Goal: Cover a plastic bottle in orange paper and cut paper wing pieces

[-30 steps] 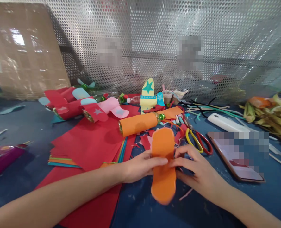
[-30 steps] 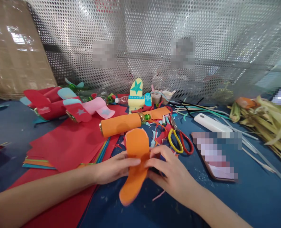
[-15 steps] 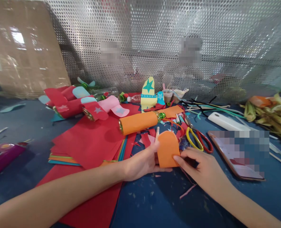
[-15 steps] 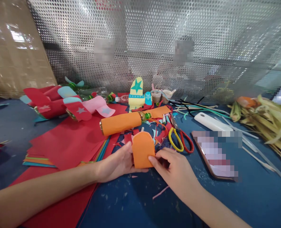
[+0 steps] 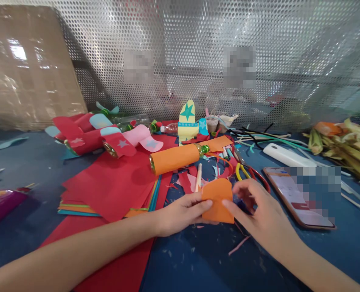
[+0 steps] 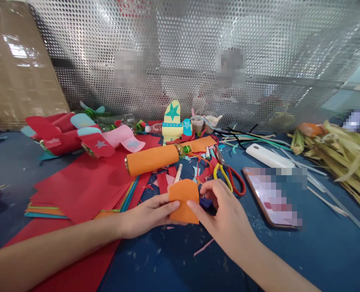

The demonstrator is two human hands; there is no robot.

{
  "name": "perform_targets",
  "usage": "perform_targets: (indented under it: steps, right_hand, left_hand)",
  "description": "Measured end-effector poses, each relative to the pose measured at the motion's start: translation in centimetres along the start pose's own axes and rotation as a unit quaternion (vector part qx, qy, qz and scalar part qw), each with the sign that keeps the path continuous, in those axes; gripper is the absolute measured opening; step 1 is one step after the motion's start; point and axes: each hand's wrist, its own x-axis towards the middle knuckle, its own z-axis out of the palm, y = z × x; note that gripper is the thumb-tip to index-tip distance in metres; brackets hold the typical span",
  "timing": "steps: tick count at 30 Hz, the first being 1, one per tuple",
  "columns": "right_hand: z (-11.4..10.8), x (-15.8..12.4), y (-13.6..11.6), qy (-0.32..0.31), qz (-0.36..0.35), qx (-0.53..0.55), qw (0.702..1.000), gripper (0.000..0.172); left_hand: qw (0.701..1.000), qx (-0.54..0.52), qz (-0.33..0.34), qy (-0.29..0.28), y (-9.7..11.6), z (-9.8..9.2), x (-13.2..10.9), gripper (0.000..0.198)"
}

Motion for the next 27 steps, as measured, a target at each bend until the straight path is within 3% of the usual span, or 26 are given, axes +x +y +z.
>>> perform_targets:
  steps: [4, 9, 20, 27]
  right_hand:
    - [-0.36, -0.04, -0.15, -0.011, 0.018, 0.037, 0.999, 0.016]
    - [-0.4, -0.01, -0.4, -0.008, -0.012, 0.032, 0.999, 0.015]
    - [-0.56, 0.11, -0.22, 0.028, -0.002, 0.024, 0.999, 0.013]
    - [-0.38, 0.02, 0.01, 0.019, 0.03, 0.037, 0.999, 0.017]
  left_hand:
    - [0.996, 0.09, -0.017, -0.01, 0.28, 0.03, -0.19, 0.041]
    - [0.984, 0.17, 0.009, -0.043, 0.79, 0.12, -0.31, 0.046]
    - [0.992, 0.104, -0.027, -0.07, 0.46, 0.22, -0.09, 0.044]
    - [0.992, 0.115, -0.046, -0.034, 0.41, 0.11, 0.0, 0.034]
